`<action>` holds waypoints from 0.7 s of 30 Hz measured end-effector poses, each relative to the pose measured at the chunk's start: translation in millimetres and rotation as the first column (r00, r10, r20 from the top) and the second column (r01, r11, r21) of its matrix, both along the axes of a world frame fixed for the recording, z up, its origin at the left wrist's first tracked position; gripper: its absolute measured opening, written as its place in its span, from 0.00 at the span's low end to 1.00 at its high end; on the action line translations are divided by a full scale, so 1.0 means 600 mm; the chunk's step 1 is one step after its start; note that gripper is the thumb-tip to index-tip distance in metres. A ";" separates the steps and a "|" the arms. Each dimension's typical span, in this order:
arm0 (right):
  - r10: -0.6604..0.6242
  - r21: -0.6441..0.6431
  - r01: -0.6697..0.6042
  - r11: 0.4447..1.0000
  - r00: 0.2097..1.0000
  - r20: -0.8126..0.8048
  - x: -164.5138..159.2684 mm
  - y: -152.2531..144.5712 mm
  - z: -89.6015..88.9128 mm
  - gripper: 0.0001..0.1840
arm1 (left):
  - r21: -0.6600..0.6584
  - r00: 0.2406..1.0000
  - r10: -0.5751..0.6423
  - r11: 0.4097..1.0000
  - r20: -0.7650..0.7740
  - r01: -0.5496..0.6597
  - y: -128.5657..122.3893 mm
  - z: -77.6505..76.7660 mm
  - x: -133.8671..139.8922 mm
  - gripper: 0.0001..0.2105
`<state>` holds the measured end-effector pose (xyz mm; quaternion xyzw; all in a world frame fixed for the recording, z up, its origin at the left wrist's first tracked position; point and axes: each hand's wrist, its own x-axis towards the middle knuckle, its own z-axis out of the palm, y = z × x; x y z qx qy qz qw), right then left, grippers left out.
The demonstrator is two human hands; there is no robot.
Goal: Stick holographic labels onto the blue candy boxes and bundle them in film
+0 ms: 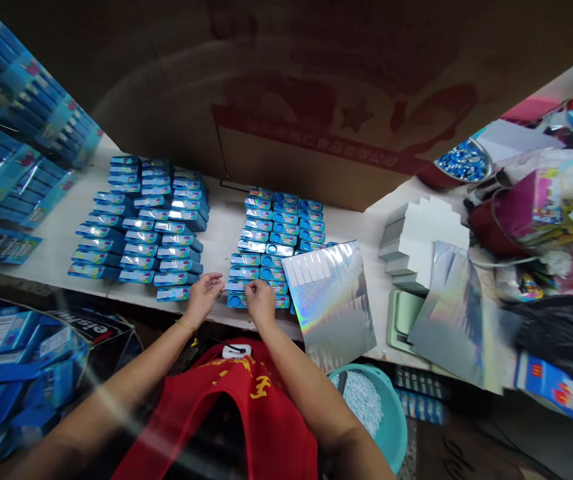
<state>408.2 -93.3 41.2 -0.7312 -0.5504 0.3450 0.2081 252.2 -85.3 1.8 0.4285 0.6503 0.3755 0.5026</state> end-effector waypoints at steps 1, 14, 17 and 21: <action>0.038 -0.006 -0.038 0.999 0.997 0.060 -0.001 0.000 0.002 0.11 | -0.006 1.000 0.002 1.000 -0.008 -0.002 0.000 -0.005 0.000 0.14; 0.615 -0.116 -0.650 0.751 0.625 0.482 0.045 -0.019 0.022 0.23 | 0.084 0.899 -0.039 0.993 -0.435 0.083 0.002 0.019 0.013 0.10; 0.516 0.028 -0.565 0.825 0.772 0.372 0.104 -0.011 0.029 0.20 | 0.261 0.867 -0.037 0.946 -0.497 0.191 0.034 0.066 0.058 0.12; 0.188 0.261 -0.254 0.931 0.948 0.256 0.236 0.013 0.041 0.18 | 0.288 0.741 -0.308 0.780 -0.596 0.555 0.091 0.107 0.191 0.13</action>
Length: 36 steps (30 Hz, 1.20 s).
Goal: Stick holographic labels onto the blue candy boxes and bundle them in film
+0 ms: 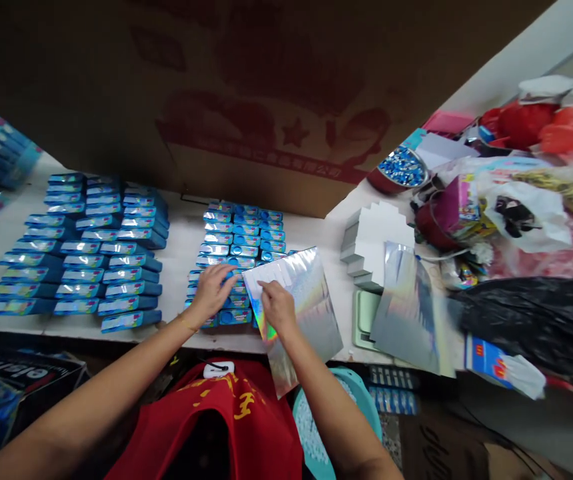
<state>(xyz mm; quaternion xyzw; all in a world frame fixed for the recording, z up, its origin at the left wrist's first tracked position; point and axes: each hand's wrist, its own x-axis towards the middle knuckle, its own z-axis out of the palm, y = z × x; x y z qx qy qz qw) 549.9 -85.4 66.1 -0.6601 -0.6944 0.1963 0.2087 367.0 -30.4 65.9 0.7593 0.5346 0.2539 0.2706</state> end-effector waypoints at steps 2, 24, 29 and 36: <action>-0.111 0.086 0.111 0.990 0.994 -0.003 0.062 0.025 0.003 0.18 | -0.020 0.991 -0.090 0.996 -0.104 0.088 0.027 0.000 0.073 0.14; 0.197 0.021 -0.215 0.976 0.924 0.327 0.170 0.117 -0.053 0.14 | -0.049 0.980 0.071 0.996 -0.188 -0.081 0.054 -0.054 0.194 0.09; 0.213 -0.042 -0.209 0.977 0.936 0.280 0.172 0.143 -0.045 0.15 | -0.053 0.971 0.107 0.991 -0.214 -0.121 0.060 -0.050 0.201 0.07; 0.235 0.024 -0.243 0.970 0.955 0.183 0.179 0.161 -0.066 0.11 | -0.077 0.953 0.122 0.986 -0.276 -0.148 0.072 -0.038 0.214 0.08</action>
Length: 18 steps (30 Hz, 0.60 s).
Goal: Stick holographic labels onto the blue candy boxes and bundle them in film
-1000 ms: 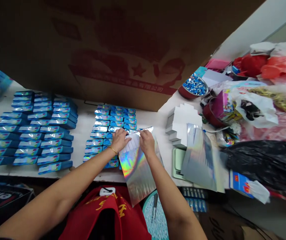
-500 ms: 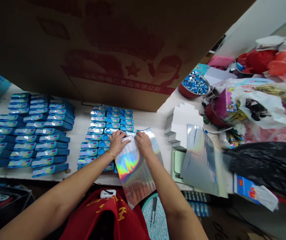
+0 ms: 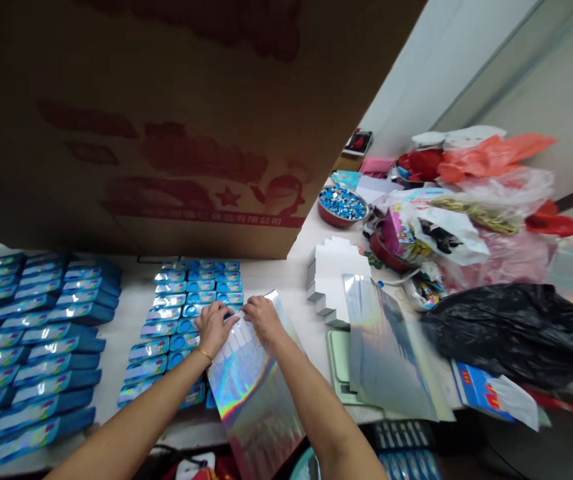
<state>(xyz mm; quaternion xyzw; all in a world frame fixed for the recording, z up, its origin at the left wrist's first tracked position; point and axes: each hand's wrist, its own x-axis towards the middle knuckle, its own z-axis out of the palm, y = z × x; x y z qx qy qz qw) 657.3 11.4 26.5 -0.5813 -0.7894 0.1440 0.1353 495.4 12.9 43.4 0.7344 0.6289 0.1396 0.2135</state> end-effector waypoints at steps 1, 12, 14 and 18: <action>0.001 0.017 -0.001 1.000 1.000 -0.005 0.000 0.001 -0.004 0.10 | -0.012 1.000 0.023 1.000 -0.015 -0.023 0.003 0.000 0.003 0.07; -0.036 0.170 0.026 0.985 0.998 0.051 -0.013 -0.025 -0.010 0.07 | 0.035 0.998 0.046 0.998 -0.034 -0.045 0.018 -0.022 0.008 0.10; -0.043 0.152 0.027 0.988 0.994 0.105 -0.016 -0.028 0.005 0.08 | 0.051 0.999 0.034 0.998 -0.036 -0.032 0.018 -0.025 0.006 0.11; -0.053 0.104 0.037 0.994 0.986 0.161 -0.011 -0.052 0.080 0.09 | 0.063 0.999 0.011 0.998 -0.046 -0.008 0.019 -0.025 0.007 0.11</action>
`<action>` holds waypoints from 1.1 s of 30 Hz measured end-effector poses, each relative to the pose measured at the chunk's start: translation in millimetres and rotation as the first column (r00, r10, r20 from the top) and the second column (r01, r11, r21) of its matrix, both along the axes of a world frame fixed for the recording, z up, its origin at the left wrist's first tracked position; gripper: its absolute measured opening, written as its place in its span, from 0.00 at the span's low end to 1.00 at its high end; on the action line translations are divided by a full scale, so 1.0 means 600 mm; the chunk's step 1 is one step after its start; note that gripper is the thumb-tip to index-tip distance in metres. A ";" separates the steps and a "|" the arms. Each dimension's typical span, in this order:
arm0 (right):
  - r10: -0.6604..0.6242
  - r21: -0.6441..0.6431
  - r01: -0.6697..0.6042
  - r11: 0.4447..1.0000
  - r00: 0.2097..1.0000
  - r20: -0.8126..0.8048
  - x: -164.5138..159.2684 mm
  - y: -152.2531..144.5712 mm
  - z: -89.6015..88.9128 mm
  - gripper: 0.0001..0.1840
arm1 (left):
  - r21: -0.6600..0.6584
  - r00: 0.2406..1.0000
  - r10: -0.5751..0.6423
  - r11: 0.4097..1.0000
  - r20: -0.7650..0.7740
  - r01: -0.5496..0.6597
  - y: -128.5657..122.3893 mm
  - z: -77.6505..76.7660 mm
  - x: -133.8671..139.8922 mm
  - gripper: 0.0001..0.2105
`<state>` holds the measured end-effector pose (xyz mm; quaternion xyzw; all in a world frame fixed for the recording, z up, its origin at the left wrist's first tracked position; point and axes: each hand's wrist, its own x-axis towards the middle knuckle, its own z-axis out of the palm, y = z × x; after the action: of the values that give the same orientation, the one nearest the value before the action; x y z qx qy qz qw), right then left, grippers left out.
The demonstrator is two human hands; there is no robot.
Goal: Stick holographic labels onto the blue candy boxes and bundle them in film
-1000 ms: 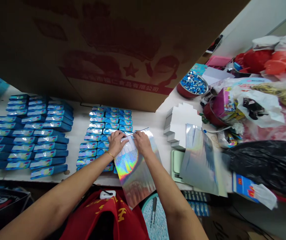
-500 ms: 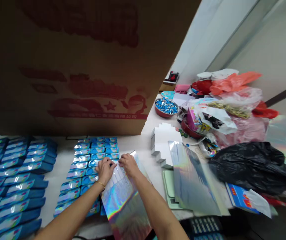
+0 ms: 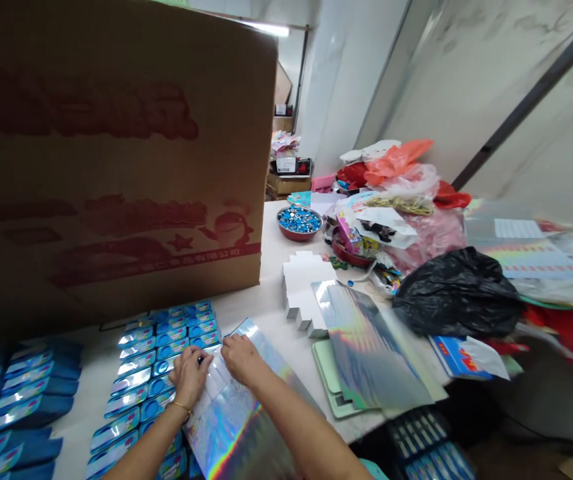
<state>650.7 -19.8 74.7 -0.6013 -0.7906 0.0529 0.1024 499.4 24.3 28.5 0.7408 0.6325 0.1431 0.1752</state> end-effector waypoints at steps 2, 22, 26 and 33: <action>-0.047 -0.028 0.045 0.999 0.996 -0.077 0.005 -0.023 0.056 0.08 | 0.002 1.000 -0.008 1.000 0.022 0.008 0.002 0.004 0.001 0.11; -0.725 -0.733 0.014 0.680 -0.135 -0.675 -0.240 -0.124 -0.001 0.11 | -0.562 0.455 0.549 0.818 0.702 -0.121 -0.172 0.106 -0.258 0.20; -0.714 -0.714 -0.003 0.700 -0.016 -0.700 -0.305 -0.144 -0.027 0.10 | -0.524 0.478 0.570 0.817 0.668 -0.242 -0.211 0.079 -0.326 0.17; -0.737 -0.745 -0.006 0.667 0.138 -0.661 -0.356 -0.157 -0.040 0.11 | -0.519 0.454 0.629 0.777 0.631 -0.355 -0.247 0.033 -0.387 0.17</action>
<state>436.8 -114.2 50.4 -0.6238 -0.3064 0.6147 0.3729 267.5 -123.6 48.2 0.3453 0.6942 0.3913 0.4957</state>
